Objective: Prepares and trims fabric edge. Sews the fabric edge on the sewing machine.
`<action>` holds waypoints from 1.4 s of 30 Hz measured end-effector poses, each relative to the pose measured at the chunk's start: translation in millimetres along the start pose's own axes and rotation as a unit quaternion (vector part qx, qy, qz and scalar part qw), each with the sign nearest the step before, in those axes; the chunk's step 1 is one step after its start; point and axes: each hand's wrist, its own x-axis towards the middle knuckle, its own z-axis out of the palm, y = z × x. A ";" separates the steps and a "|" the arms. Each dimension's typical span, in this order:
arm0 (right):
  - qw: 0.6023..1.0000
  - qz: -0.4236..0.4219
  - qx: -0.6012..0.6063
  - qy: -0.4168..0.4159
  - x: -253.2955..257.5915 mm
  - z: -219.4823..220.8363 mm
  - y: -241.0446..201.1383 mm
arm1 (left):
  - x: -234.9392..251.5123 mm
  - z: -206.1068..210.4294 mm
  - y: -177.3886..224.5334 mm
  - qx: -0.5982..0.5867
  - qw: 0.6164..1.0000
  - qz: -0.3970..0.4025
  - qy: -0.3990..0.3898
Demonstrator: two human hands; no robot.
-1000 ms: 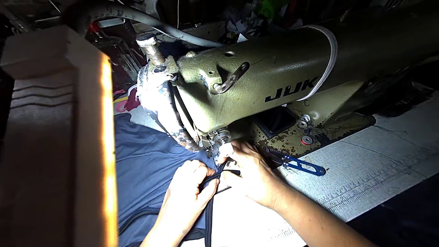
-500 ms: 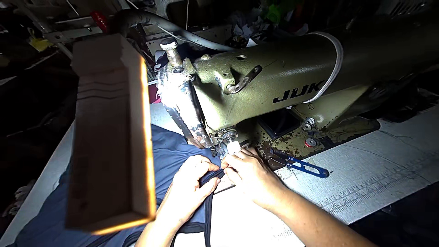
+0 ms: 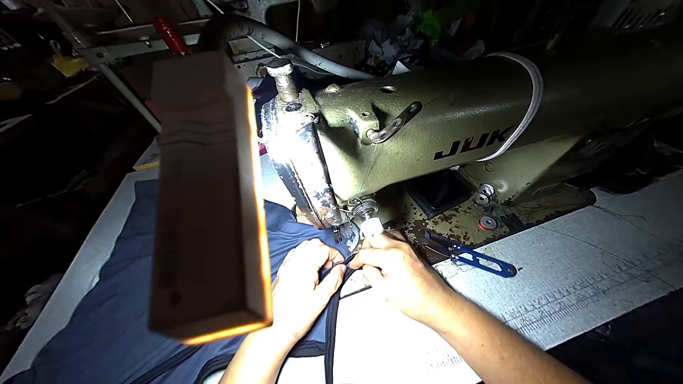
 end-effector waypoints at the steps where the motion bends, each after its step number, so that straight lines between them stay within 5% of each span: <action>1: 1.000 -0.005 0.004 -0.006 0.2 -0.5 0.7 | -0.2 0.7 0.9 0.005 1.000 -0.004 0.000; 9: 0.996 0.080 0.030 -0.013 3.7 -3.7 -6.2 | -1.7 1.5 3.1 0.023 1.000 0.005 -0.004; 25: 0.999 -0.022 0.014 0.019 -1.8 0.5 3.2 | -4.1 2.4 3.5 0.091 0.987 0.128 0.042; 33: 0.998 -0.046 -0.037 -0.016 -2.0 -8.2 1.0 | -7.0 -16.9 23.2 0.019 0.995 0.094 0.000; 42: 0.985 -0.158 -0.066 -0.018 0.2 -8.4 12.4 | -1.9 -11.0 -9.9 0.038 0.987 0.153 -0.001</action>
